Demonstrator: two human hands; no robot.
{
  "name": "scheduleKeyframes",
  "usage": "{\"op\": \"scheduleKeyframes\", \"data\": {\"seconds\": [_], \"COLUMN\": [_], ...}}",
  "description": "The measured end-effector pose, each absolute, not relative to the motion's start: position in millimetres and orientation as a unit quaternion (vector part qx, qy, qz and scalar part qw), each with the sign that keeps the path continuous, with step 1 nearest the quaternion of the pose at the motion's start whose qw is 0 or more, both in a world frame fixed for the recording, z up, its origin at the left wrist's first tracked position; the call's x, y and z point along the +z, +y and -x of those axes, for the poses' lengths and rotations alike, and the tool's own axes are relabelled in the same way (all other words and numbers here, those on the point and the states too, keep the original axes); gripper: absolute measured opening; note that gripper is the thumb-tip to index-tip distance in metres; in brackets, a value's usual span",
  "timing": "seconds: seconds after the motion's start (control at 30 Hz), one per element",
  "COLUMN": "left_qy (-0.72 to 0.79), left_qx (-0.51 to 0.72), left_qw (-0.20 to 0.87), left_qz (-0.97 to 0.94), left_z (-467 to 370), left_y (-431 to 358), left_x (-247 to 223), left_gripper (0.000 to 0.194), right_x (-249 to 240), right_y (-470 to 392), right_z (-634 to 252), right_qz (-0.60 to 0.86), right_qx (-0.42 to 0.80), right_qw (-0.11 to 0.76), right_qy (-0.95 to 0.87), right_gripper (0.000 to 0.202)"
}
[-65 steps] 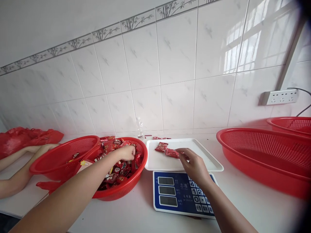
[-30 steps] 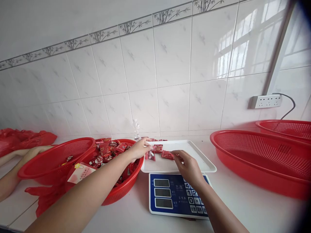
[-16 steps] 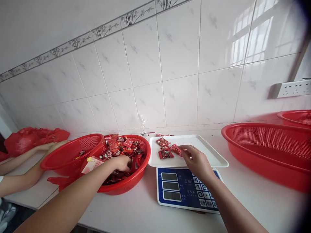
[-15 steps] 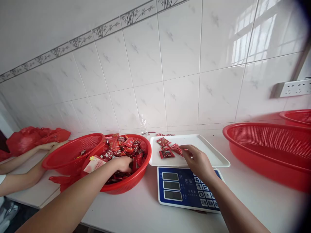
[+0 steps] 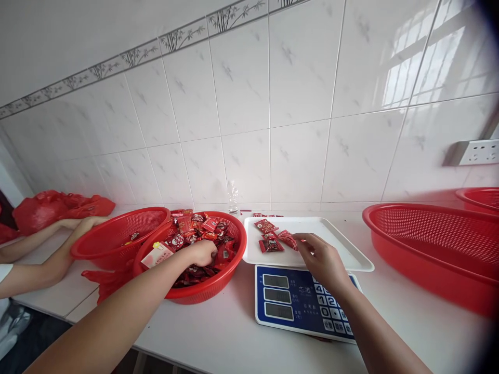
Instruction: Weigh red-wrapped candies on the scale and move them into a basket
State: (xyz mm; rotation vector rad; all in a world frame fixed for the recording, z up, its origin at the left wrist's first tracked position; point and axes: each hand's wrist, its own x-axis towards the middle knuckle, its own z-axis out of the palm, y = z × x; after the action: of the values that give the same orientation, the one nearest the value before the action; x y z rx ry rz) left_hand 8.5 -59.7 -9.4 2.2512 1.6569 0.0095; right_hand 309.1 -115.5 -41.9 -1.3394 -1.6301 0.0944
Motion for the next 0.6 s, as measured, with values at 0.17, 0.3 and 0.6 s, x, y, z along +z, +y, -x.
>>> {"op": "scheduleKeyframes", "data": {"seconds": [0.17, 0.3, 0.6], "left_qy": [0.603, 0.626, 0.615], "left_qx": [0.001, 0.026, 0.206], "left_qw": [0.14, 0.097, -0.045], "left_qz": [-0.786, -0.773, -0.76], "left_z": [2.5, 7.5, -42.5], "left_y": [-59.3, -58.1, -52.8], "left_x": [18.9, 39.3, 60.9], "left_gripper": [0.011, 0.014, 0.01], "right_x": [-41.3, -40.6, -38.1], "right_y": [-116.0, -116.7, -117.4], "right_z": [-308.7, -308.4, -307.7], "right_qz": [0.548, 0.548, 0.549], "right_qx": [0.047, 0.053, 0.061], "right_qw": [0.498, 0.5, 0.505], "right_qy": [-0.671, -0.668, -0.663], "right_gripper": [0.023, 0.022, 0.022]}}
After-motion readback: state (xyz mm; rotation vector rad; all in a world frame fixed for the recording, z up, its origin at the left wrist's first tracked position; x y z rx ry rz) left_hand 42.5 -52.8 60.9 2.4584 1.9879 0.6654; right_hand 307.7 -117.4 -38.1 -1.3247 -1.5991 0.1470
